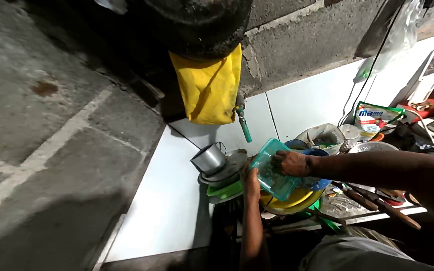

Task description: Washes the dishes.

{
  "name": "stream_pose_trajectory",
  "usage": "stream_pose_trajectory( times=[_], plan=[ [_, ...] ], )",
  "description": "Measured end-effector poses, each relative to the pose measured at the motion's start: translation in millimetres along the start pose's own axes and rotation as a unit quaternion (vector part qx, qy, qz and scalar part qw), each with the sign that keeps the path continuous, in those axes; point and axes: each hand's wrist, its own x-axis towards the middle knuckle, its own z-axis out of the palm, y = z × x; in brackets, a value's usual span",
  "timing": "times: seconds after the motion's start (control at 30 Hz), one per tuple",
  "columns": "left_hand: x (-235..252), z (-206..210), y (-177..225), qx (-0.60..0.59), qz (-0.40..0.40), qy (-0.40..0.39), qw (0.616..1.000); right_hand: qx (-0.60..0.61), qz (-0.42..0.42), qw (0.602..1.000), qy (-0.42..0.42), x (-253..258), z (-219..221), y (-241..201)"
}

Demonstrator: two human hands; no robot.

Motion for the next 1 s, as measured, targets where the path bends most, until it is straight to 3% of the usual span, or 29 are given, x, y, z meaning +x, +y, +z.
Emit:
stream_pose_trajectory(
  times=[0.1,0.17,0.2,0.3,0.37,0.53,0.63,0.7,0.77,0.9,0.93,1.0],
  plan=[
    [7,-7,17,0.009,-0.022,0.005,1.000,0.059,0.045,0.993,0.092,-7,-31,-5],
    [10,-11,21,0.028,-0.022,-0.017,0.999,0.152,0.136,0.960,0.192,-15,-37,1],
    [10,-11,23,0.035,-0.029,-0.030,0.999,0.208,0.201,0.935,0.204,-19,-36,7],
    [14,0,24,0.037,-0.041,-0.069,0.996,0.428,0.327,0.834,0.118,-31,-8,25],
    [19,6,19,0.020,-0.021,-0.089,0.996,0.471,0.384,0.790,0.084,-35,8,25],
    [-2,-1,-12,-0.119,0.124,-0.067,0.983,0.521,0.464,0.700,0.154,-45,9,23],
    [-43,24,-47,-0.174,0.078,-0.040,0.981,0.556,0.480,0.654,0.181,-43,8,20],
    [-60,44,-66,-0.219,0.033,-0.036,0.974,0.567,0.471,0.655,0.169,-38,12,13],
    [-59,60,-68,-0.258,-0.013,0.031,0.966,0.546,0.459,0.682,0.162,-37,19,2],
    [-47,60,-64,-0.249,-0.004,0.071,0.966,0.287,0.392,0.831,0.272,-36,5,-21],
    [-48,61,-59,-0.243,-0.003,0.079,0.967,0.263,0.355,0.863,0.244,-32,-3,-27],
    [-53,65,-53,-0.224,-0.001,0.089,0.971,0.306,0.305,0.899,0.066,-18,-12,-40]
  ],
)
